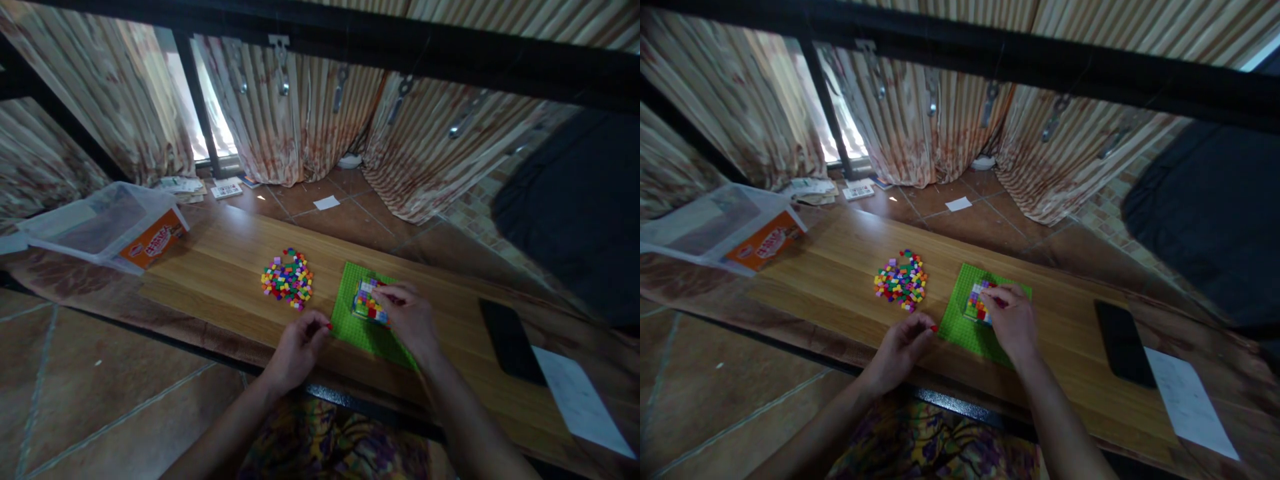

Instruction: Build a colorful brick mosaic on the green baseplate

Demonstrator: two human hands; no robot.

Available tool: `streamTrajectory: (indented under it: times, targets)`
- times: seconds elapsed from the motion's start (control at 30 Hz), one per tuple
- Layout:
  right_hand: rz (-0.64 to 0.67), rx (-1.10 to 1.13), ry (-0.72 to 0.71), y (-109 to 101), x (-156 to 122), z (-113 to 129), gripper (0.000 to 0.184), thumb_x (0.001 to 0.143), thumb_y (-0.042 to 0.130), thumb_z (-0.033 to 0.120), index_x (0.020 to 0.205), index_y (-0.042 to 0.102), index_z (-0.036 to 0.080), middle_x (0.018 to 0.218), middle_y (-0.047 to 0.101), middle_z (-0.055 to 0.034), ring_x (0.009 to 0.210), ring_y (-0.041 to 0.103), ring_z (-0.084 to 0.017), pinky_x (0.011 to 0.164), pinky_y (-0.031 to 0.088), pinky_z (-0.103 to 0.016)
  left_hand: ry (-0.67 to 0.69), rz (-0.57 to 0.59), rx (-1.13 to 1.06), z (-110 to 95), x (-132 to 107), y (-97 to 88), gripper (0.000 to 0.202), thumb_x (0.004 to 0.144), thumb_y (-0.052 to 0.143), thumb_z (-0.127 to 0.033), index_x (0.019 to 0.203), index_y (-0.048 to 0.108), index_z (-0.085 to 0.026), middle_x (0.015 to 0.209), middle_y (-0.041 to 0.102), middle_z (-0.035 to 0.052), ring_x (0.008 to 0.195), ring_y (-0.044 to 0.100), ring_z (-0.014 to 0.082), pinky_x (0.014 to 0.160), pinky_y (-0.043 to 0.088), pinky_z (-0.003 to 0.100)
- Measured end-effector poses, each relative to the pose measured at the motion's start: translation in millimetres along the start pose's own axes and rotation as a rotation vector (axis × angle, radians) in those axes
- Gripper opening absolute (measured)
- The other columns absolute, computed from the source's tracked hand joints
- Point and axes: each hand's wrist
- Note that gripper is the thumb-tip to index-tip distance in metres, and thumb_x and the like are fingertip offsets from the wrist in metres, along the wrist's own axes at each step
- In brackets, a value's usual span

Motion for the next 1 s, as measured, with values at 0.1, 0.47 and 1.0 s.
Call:
streamTrajectory:
  times: [0.1,0.47,1.0]
  targets:
    - [0.011,-0.143,-0.078,9.2,4.5,-4.3,0.023,0.075,0.065,0.045,0.073,0.077,0.025,0.089,0.065,-0.0052,0.085,0.059,-0.021,0.083,0.043,-0.038,-0.038,0.007,-0.023,4.0,-1.1,-2.5,0.018,0.087,0.056,-0.035,0.087,0.057,-0.017,0.077,0.054,-0.0003,0.071,0.048,0.0117,0.064,0.039,0.022]
    - [-0.047,-0.306,-0.052,17.6,11.2,-1.7,0.018,0.073,0.059,0.032,0.066,0.072,0.022,0.08,0.066,-0.0058,0.073,0.058,-0.02,0.071,0.043,-0.034,-0.058,0.01,0.017,6.6,0.9,-4.9,0.019,0.086,0.057,-0.036,0.087,0.058,-0.018,0.075,0.056,-0.0004,0.068,0.048,0.0114,0.061,0.038,0.022]
    - [-0.123,-0.592,-0.282,26.6,-23.4,7.2,0.028,0.093,0.044,0.023,0.086,0.071,0.018,0.093,0.063,-0.0094,0.09,0.051,-0.022,0.083,0.04,-0.035,-0.05,-0.003,0.083,5.4,-1.4,-1.0,0.016,0.085,0.056,-0.034,0.087,0.06,-0.018,0.075,0.057,-0.0003,0.068,0.049,0.0117,0.061,0.038,0.022]
Point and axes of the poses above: each hand's wrist, its own x-axis towards the middle knuckle, its own y-axis out of the palm, z = x × y
